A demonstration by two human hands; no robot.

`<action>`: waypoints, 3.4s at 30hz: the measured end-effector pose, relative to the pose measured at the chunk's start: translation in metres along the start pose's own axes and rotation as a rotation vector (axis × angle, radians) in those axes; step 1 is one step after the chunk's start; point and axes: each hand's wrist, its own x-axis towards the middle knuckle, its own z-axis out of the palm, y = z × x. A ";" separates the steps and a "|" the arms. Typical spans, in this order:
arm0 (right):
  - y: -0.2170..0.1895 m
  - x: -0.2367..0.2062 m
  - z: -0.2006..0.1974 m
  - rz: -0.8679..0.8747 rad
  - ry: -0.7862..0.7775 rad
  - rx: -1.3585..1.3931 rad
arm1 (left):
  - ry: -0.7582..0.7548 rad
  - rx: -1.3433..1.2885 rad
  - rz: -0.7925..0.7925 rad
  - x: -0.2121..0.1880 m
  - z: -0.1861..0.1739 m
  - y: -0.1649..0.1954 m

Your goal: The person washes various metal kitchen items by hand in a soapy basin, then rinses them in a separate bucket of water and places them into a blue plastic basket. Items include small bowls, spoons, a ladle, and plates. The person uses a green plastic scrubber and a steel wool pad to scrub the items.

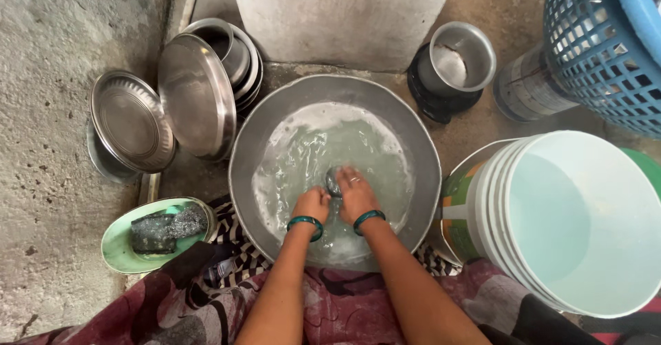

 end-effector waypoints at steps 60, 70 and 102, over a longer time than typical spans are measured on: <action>-0.043 0.112 -0.296 0.548 0.233 0.637 | 0.182 -0.436 0.408 -0.042 -0.103 0.204; 0.039 0.054 -0.420 0.548 0.598 0.652 | 0.115 -0.505 0.440 -0.055 -0.101 0.194; 0.271 -0.122 -0.229 0.647 -0.375 -0.089 | -0.245 0.610 0.510 0.012 0.175 0.349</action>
